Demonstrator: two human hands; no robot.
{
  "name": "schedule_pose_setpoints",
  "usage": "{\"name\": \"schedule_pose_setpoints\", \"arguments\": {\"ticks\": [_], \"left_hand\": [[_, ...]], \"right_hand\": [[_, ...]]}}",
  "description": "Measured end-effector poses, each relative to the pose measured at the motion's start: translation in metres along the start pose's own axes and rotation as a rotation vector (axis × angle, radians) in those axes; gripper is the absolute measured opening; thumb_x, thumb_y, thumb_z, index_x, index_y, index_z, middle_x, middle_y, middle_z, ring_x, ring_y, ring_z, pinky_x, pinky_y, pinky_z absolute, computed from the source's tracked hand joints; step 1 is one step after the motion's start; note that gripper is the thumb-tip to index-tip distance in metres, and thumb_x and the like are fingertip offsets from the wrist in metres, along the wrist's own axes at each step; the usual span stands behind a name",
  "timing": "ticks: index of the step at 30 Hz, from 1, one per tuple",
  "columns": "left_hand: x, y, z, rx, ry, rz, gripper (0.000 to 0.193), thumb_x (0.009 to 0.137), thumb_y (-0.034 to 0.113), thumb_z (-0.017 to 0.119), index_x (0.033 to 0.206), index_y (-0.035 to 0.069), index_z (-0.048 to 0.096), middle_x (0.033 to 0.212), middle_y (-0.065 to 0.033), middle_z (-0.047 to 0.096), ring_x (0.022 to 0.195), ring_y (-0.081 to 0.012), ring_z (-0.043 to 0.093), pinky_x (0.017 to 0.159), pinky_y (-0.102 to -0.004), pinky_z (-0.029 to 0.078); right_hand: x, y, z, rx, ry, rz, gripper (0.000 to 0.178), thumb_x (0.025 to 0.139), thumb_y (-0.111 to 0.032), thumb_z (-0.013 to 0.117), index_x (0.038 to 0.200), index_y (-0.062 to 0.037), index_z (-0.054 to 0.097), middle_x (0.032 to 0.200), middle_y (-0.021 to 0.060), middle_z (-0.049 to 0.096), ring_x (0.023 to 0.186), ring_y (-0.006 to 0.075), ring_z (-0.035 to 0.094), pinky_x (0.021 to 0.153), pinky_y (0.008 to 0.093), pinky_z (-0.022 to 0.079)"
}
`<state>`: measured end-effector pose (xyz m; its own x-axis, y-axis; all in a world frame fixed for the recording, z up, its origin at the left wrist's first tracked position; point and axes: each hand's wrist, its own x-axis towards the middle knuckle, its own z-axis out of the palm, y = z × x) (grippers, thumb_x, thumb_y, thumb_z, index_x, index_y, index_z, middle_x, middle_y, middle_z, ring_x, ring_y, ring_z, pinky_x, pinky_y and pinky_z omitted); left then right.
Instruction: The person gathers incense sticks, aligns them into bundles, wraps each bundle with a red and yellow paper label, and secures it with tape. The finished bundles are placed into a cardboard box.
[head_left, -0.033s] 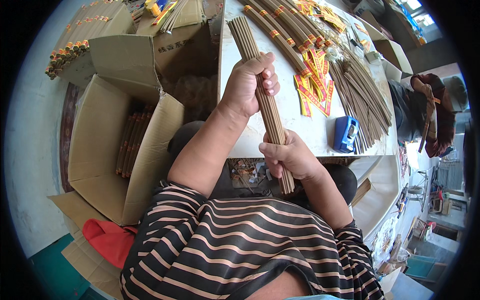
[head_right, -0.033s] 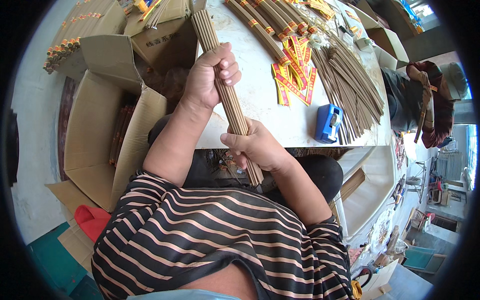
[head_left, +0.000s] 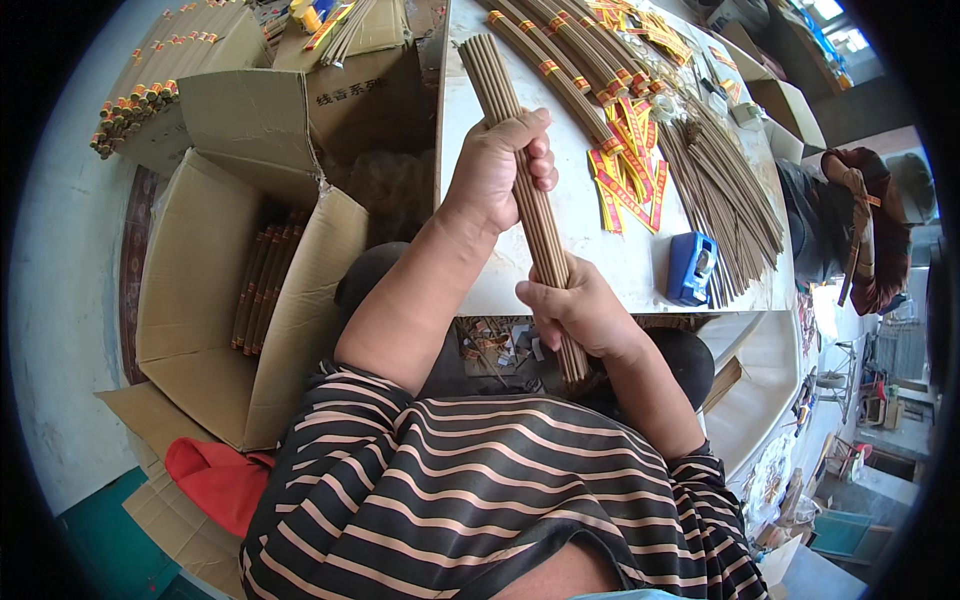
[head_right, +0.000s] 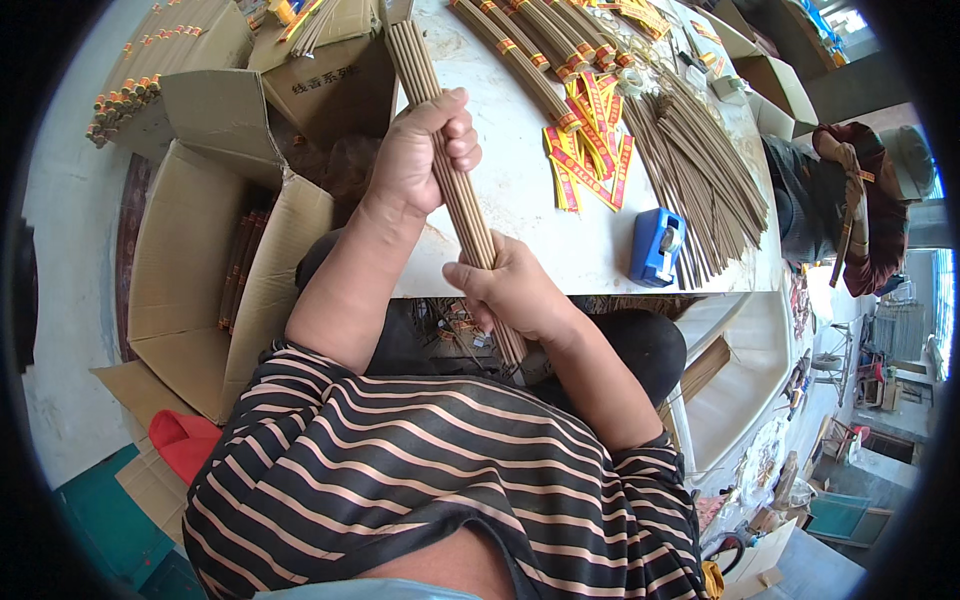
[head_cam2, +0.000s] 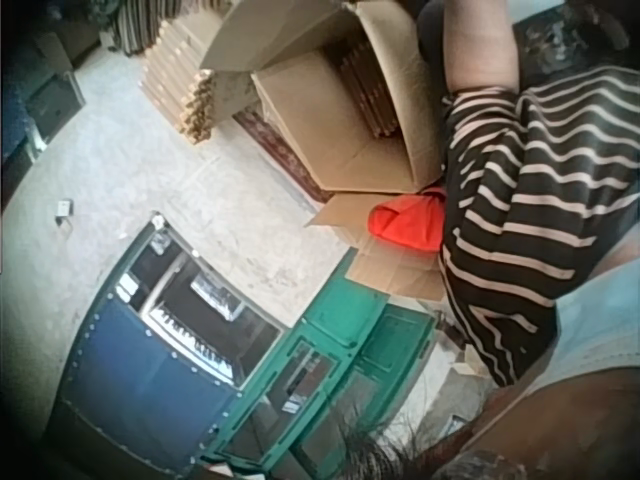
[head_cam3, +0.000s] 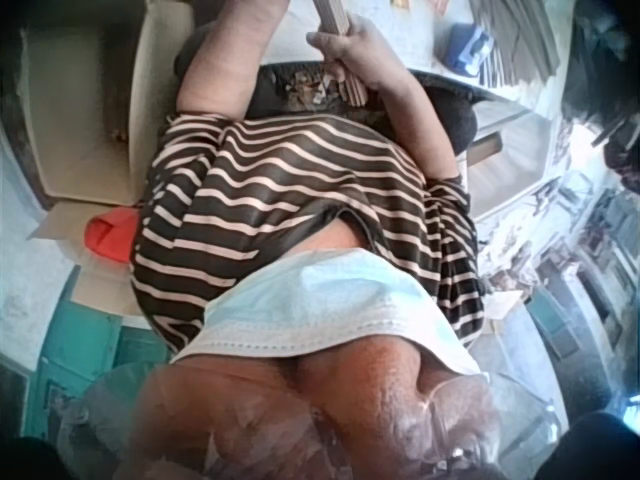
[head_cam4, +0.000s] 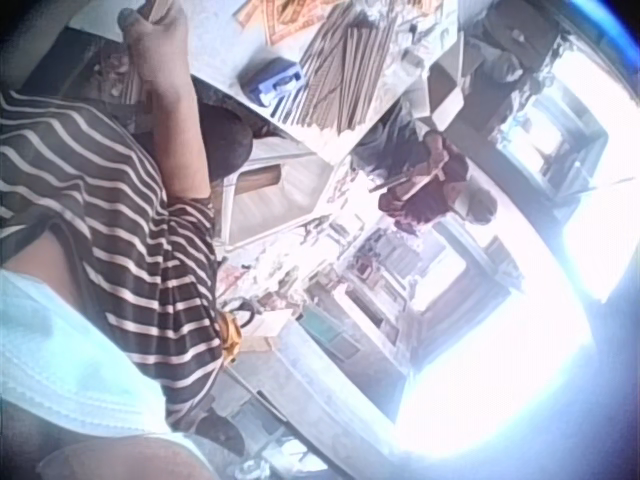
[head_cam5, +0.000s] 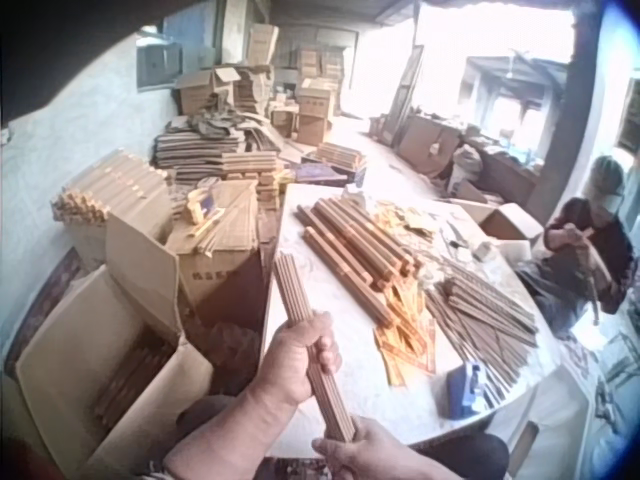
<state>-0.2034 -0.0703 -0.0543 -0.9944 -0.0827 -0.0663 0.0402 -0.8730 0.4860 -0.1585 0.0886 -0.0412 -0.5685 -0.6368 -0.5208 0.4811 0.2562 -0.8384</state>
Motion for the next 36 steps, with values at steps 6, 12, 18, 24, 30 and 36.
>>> {"name": "schedule_pose_setpoints", "arguments": {"ticks": [6,12,18,24,30,36], "left_hand": [[-0.01,-0.004,0.011,0.027,-0.003,-0.003,0.019,0.079,0.005,0.062,0.072,0.011,0.046,0.054,-0.0004,0.045,0.043,-0.0113,0.044,0.041,-0.0263,0.037],[-0.007,0.002,0.008,-0.027,-0.023,-0.023,0.016,0.081,0.009,0.058,0.071,0.012,0.047,0.054,0.0043,0.044,0.043,-0.0074,0.042,0.042,-0.0239,0.035],[-0.01,-0.001,0.016,0.124,0.146,0.018,0.017,0.081,0.009,0.058,0.07,0.011,0.045,0.053,0.0036,0.042,0.042,-0.0074,0.04,0.041,-0.0236,0.035],[-0.008,0.003,0.009,-0.051,-0.111,-0.027,0.022,0.081,0.008,0.057,0.065,0.013,0.043,0.052,0.0046,0.041,0.042,-0.007,0.039,0.04,-0.0225,0.035],[-0.006,0.0,0.007,0.029,0.059,-0.004,0.02,0.079,0.004,0.059,0.07,0.011,0.043,0.054,0.0009,0.043,0.042,-0.0102,0.042,0.041,-0.026,0.036],[-0.007,0.005,0.005,-0.132,-0.191,-0.018,0.02,0.081,0.008,0.058,0.069,0.013,0.044,0.053,0.0037,0.042,0.043,-0.0078,0.041,0.041,-0.0236,0.036]], "right_hand": [[0.009,0.012,-0.001,-0.339,0.248,-0.11,0.019,0.08,-0.014,0.064,0.08,-0.0047,0.047,0.057,0.0022,0.051,0.044,0.0097,0.049,0.041,0.022,0.038],[0.002,-0.001,-0.006,0.095,-0.081,0.039,0.019,0.08,-0.011,0.063,0.078,-0.0045,0.046,0.055,0.0015,0.047,0.038,0.0085,0.044,0.035,0.0221,0.036],[0.009,0.006,0.002,-0.28,0.186,-0.08,0.02,0.08,-0.008,0.063,0.081,-0.0047,0.044,0.053,0.0013,0.046,0.037,0.0098,0.044,0.034,0.0226,0.038],[-0.001,-0.002,-0.004,0.13,-0.072,0.057,0.022,0.078,-0.009,0.065,0.082,-0.0047,0.044,0.055,0.0014,0.047,0.039,0.0096,0.045,0.035,0.0224,0.037],[0.002,-0.005,0.003,-0.204,0.142,-0.04,0.019,0.079,-0.009,0.063,0.08,-0.0028,0.045,0.056,0.002,0.048,0.04,0.0086,0.046,0.037,0.0225,0.038],[-0.002,-0.003,-0.007,0.217,-0.18,0.066,0.016,0.078,-0.006,0.063,0.076,-0.0028,0.047,0.056,0.0032,0.051,0.036,0.009,0.047,0.034,0.0209,0.037]]}}
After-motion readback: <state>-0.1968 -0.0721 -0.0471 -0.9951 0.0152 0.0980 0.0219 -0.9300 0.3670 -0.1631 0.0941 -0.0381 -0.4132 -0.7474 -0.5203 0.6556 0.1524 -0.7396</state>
